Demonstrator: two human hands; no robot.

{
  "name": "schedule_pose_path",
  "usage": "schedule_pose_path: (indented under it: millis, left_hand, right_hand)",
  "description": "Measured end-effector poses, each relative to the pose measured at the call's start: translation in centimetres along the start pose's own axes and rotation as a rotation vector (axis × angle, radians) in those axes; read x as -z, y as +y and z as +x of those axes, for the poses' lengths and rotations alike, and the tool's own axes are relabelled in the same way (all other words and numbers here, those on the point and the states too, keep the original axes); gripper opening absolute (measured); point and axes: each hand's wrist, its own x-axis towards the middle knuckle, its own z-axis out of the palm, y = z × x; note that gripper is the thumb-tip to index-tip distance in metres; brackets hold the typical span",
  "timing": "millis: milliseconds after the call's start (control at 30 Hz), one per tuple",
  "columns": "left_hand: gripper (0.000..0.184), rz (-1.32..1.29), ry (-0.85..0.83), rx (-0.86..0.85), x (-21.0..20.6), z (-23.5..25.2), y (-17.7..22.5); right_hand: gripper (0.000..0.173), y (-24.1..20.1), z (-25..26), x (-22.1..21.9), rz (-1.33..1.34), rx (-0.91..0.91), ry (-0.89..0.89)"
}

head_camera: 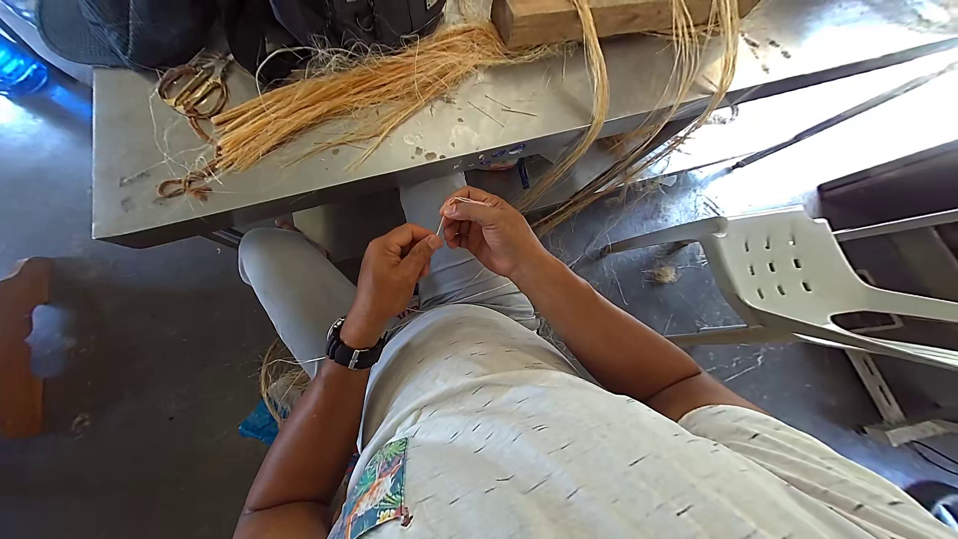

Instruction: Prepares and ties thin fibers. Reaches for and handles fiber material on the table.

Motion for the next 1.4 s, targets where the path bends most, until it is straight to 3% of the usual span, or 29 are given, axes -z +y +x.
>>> schedule_pose_path:
  millis: [300,567,700,1000,1067,1200,1400]
  left_hand:
    - [0.018,0.044,-0.060,-0.008,0.6,-0.2,-0.6]
    - [0.022,-0.068,-0.144,0.127,1.2,0.1,-0.1]
    - [0.028,-0.093,-0.092,0.121,0.5,0.6,0.8]
    - [0.017,0.068,0.049,0.043,0.3,0.4,1.5]
    - [0.017,0.187,0.055,0.028,0.8,0.5,1.7]
    - [0.018,0.383,0.047,0.021,2.0,0.7,2.0]
    - [0.017,0.470,-0.033,-0.049,2.6,0.7,2.9]
  right_hand:
    - [0.016,-0.8,0.1,0.5,0.068,0.029,0.018]
    - [0.015,-0.5,0.1,0.5,0.023,0.089,-0.008]
    - [0.014,-0.2,0.1,0.3,0.020,0.119,-0.038]
    - [0.014,-0.4,-0.2,0.4,-0.002,0.098,-0.004]
    - [0.009,-0.8,-0.2,0.7,-0.152,0.191,0.090]
    - [0.019,-2.6,-1.1,1.5,-0.663,0.596,0.191]
    - [0.029,-2.5,-2.9,-0.5,-1.219,0.738,-0.243]
